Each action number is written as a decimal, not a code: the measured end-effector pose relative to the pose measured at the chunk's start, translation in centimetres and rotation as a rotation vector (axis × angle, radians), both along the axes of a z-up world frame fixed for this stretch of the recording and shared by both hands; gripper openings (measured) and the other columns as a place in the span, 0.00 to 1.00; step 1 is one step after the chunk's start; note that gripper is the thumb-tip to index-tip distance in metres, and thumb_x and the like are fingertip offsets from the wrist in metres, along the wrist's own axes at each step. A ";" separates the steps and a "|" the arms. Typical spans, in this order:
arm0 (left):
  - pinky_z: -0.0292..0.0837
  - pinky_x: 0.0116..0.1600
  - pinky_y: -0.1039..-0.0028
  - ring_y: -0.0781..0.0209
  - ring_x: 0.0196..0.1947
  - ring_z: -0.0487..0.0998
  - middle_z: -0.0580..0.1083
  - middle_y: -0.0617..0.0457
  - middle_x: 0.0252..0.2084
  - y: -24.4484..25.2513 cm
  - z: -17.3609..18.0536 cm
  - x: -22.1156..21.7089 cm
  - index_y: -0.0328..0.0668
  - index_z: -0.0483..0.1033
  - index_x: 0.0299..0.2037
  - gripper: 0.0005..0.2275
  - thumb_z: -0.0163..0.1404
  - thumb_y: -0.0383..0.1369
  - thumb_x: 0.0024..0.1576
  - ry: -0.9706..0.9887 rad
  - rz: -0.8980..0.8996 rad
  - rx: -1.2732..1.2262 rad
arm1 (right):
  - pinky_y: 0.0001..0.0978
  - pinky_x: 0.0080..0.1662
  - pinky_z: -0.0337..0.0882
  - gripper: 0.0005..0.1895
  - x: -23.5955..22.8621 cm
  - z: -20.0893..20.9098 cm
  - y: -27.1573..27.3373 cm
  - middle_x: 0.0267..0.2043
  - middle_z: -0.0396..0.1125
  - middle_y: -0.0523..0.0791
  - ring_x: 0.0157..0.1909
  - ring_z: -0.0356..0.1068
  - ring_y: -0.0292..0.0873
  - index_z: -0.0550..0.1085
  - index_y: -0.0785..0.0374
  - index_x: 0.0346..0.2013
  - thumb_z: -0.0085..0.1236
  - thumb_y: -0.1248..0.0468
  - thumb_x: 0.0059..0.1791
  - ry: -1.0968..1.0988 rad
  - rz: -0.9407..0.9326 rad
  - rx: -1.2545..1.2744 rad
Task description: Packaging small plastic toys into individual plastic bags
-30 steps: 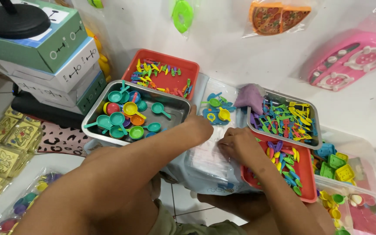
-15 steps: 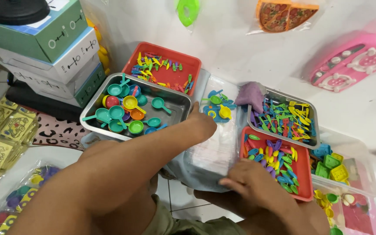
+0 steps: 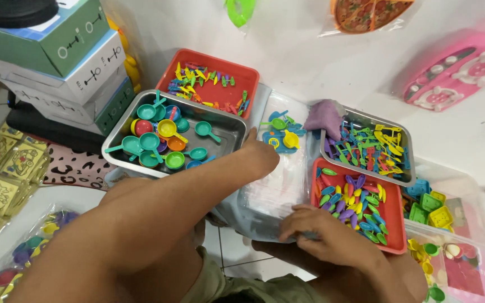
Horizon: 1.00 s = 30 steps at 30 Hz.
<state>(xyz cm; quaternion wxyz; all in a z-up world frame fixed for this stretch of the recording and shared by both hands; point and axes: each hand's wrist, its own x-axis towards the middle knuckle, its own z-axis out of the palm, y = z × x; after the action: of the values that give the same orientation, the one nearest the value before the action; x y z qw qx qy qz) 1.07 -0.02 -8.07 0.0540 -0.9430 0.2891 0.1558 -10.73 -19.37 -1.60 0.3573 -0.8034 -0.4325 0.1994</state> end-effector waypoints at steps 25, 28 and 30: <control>0.54 0.63 0.29 0.45 0.42 0.83 0.80 0.47 0.35 0.3 -7.5 2.3 0.40 0.84 0.39 0.09 0.48 0.21 0.57 -0.345 -0.028 -0.246 | 0.41 0.46 0.73 0.06 10.1 -10.2 -0.1 0.35 0.77 0.39 0.40 0.77 0.47 0.83 0.46 0.31 0.69 0.59 0.39 -0.434 -0.357 -0.220; 0.59 0.59 0.31 0.46 0.41 0.82 0.79 0.48 0.35 0.5 -5.6 2.8 0.41 0.83 0.38 0.11 0.46 0.22 0.57 -0.353 -0.024 -0.341 | 0.47 0.44 0.74 0.06 10.1 -9.4 -0.1 0.35 0.78 0.44 0.40 0.77 0.54 0.84 0.50 0.32 0.69 0.60 0.41 -0.359 -0.351 -0.086; 0.70 0.53 0.47 0.44 0.54 0.76 0.74 0.48 0.51 0.6 -2.9 3.5 0.54 0.78 0.50 0.22 0.65 0.23 0.45 -0.096 -0.080 -0.240 | 0.46 0.45 0.75 0.06 10.1 -9.2 -0.3 0.36 0.78 0.44 0.41 0.78 0.52 0.84 0.50 0.34 0.68 0.61 0.42 -0.257 -0.388 -0.059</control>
<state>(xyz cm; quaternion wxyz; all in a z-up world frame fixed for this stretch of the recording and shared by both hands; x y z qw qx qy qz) 4.61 0.63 -10.93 -0.0391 -0.9368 0.3401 0.0728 -0.63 -19.71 -10.78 0.3072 -0.9005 -0.3057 0.0358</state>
